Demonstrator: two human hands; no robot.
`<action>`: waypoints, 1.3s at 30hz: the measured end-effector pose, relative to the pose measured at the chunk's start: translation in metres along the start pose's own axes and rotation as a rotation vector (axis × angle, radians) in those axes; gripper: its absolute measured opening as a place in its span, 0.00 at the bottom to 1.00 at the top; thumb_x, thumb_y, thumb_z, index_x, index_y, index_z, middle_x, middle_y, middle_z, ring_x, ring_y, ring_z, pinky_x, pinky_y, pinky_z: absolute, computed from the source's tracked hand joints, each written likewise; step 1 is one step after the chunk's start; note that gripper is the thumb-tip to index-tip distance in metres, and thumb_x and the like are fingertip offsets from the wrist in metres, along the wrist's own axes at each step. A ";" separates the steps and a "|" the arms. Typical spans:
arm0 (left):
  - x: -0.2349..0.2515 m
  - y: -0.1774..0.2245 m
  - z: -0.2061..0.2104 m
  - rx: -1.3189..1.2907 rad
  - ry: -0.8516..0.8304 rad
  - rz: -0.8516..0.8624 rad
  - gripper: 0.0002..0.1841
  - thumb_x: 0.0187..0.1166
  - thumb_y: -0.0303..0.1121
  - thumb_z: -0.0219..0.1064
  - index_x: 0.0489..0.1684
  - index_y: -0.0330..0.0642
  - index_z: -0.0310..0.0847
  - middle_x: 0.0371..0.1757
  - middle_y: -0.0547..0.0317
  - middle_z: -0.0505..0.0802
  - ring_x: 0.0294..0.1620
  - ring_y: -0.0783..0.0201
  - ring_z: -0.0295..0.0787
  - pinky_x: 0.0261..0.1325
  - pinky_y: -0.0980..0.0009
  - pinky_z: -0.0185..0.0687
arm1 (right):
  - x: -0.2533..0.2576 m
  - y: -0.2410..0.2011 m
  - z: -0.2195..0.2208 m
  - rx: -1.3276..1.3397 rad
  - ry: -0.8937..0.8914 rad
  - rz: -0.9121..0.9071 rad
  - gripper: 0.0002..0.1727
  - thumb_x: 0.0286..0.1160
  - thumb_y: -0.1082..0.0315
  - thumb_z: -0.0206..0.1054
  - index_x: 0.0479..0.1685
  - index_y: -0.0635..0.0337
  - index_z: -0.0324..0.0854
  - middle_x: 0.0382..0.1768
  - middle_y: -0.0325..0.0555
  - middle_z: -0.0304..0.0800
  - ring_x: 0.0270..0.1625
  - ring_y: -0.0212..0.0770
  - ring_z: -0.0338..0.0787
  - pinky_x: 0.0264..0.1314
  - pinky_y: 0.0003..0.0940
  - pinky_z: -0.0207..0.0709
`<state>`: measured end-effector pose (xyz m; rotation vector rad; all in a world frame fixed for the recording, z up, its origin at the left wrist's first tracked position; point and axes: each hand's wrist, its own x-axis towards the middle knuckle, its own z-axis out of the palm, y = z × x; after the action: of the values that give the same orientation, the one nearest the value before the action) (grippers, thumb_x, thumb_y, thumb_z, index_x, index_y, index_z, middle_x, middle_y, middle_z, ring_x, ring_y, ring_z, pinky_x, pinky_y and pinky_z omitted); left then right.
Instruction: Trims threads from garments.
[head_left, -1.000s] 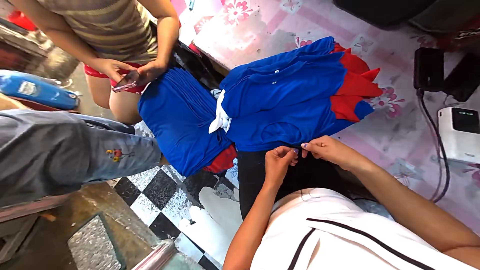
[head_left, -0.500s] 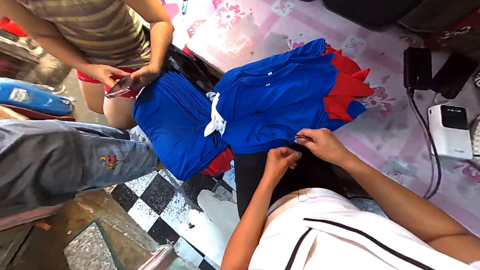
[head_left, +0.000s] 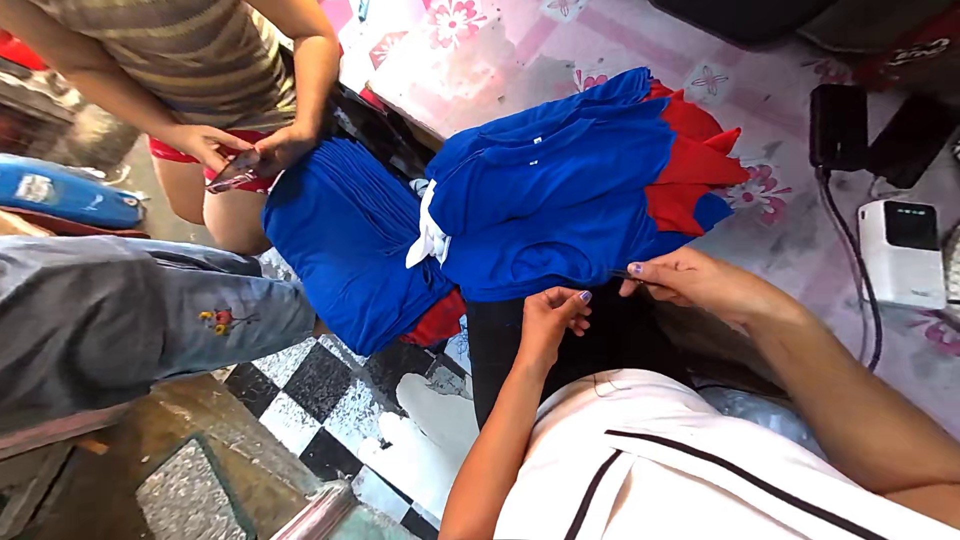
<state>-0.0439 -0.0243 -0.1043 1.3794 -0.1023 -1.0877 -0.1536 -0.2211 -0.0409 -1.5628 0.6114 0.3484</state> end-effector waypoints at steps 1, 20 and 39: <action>0.000 0.000 0.000 -0.003 -0.002 0.003 0.04 0.80 0.22 0.68 0.36 0.31 0.85 0.24 0.60 0.92 0.20 0.73 0.88 0.26 0.78 0.86 | 0.002 0.004 -0.001 -0.031 -0.040 0.026 0.20 0.93 0.59 0.54 0.40 0.57 0.90 0.14 0.22 0.67 0.14 0.17 0.57 0.17 0.15 0.50; 0.010 -0.016 0.004 -0.101 0.129 0.124 0.05 0.81 0.21 0.64 0.43 0.27 0.84 0.29 0.58 0.93 0.23 0.71 0.89 0.32 0.74 0.90 | 0.035 0.041 0.056 -0.791 0.515 -0.686 0.16 0.76 0.61 0.70 0.55 0.59 0.93 0.38 0.52 0.97 0.33 0.54 0.96 0.33 0.58 0.85; -0.015 0.013 0.019 0.029 0.319 0.242 0.03 0.79 0.20 0.65 0.41 0.26 0.82 0.24 0.57 0.91 0.21 0.71 0.88 0.31 0.75 0.88 | 0.032 0.019 0.070 -0.223 0.424 -0.519 0.12 0.76 0.71 0.69 0.46 0.74 0.90 0.35 0.60 0.94 0.37 0.47 0.92 0.47 0.47 0.84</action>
<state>-0.0562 -0.0308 -0.0809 1.5074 -0.0504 -0.6595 -0.1287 -0.1574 -0.0810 -1.9606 0.4721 -0.3260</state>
